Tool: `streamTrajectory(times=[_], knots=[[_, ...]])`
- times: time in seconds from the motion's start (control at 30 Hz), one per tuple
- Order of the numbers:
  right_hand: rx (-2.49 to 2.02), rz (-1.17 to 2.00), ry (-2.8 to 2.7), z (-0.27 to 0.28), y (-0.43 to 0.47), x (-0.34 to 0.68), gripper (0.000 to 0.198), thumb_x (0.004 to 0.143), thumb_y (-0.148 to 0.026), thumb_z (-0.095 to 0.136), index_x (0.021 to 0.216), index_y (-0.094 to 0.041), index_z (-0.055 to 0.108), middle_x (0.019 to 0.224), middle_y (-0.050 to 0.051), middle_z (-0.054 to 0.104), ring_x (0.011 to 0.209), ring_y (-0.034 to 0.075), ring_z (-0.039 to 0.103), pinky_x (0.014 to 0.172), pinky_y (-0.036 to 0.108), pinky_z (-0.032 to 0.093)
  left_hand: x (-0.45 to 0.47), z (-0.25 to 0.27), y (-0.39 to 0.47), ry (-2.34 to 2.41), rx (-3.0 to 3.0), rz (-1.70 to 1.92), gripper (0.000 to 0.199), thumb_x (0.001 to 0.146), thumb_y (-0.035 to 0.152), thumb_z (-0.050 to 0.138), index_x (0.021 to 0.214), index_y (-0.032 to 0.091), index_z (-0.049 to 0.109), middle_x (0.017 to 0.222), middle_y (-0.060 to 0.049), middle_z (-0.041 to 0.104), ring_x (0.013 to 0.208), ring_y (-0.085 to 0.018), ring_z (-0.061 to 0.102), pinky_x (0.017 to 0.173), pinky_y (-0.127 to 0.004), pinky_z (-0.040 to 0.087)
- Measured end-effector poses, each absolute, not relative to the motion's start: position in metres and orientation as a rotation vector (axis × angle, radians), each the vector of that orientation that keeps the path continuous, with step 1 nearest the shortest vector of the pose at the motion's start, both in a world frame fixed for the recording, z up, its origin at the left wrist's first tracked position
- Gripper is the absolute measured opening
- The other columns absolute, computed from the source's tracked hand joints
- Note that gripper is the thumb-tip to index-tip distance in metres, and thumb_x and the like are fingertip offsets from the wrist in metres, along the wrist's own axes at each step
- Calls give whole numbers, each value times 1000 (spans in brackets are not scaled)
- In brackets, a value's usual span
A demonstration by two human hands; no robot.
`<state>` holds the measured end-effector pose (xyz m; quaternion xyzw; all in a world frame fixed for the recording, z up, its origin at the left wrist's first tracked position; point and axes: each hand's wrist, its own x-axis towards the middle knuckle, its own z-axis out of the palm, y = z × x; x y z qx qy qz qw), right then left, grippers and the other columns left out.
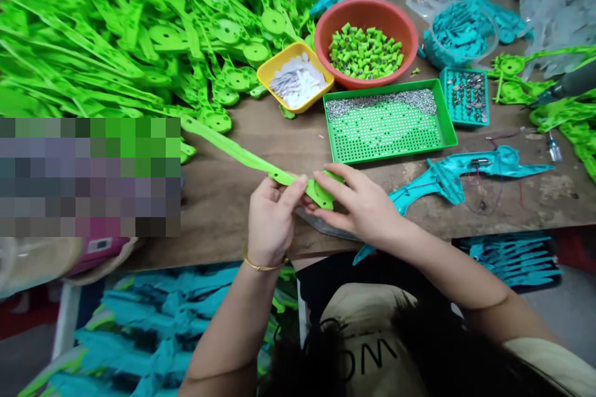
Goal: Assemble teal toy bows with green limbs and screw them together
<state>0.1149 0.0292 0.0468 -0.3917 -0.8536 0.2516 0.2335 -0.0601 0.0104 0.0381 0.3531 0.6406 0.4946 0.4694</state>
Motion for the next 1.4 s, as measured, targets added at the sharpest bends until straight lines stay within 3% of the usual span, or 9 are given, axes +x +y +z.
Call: streamTrajectory(times=[0.13, 0.4, 0.8, 0.97, 1.4], knots=[[-1237, 885, -2262, 44, 26, 150, 49, 89, -43, 58, 133, -24, 56, 128, 10, 58, 115, 23, 59, 95, 39, 54, -92, 15, -9, 2014, 1336, 1022, 28, 82, 46, 61, 83, 19, 67, 82, -3, 67, 73, -14, 61, 68, -27, 51], [-1325, 927, -2331, 37, 2, 177, 48, 90, -43, 56, 133, -22, 57, 124, 11, 57, 114, 24, 58, 97, 41, 52, -103, -6, -23, 2127, 1380, 857, 39, 81, 45, 64, 110, 19, 69, 85, -4, 67, 63, -13, 55, 67, -29, 50], [-1308, 751, -2364, 40, -2, 193, 47, 93, -43, 50, 135, -22, 54, 125, 12, 56, 119, 25, 55, 104, 47, 48, -105, -10, -20, 2160, 1374, 877, 29, 81, 35, 61, 102, 19, 73, 87, -2, 70, 64, -11, 55, 70, -28, 51], [-1140, 689, -2553, 35, -14, 179, 46, 94, -42, 49, 132, -18, 56, 125, 14, 57, 120, 25, 55, 114, 58, 36, -104, -10, -18, 2155, 1312, 898, 27, 79, 32, 62, 99, 17, 73, 80, -1, 70, 62, -11, 55, 65, -26, 49], [-1073, 437, -2677, 29, -21, 179, 44, 93, -36, 52, 129, -12, 58, 122, 17, 59, 115, 27, 59, 110, 58, 42, -103, -10, -18, 2108, 1254, 899, 27, 76, 33, 62, 95, 16, 70, 75, 0, 66, 59, -9, 53, 64, -23, 46]])
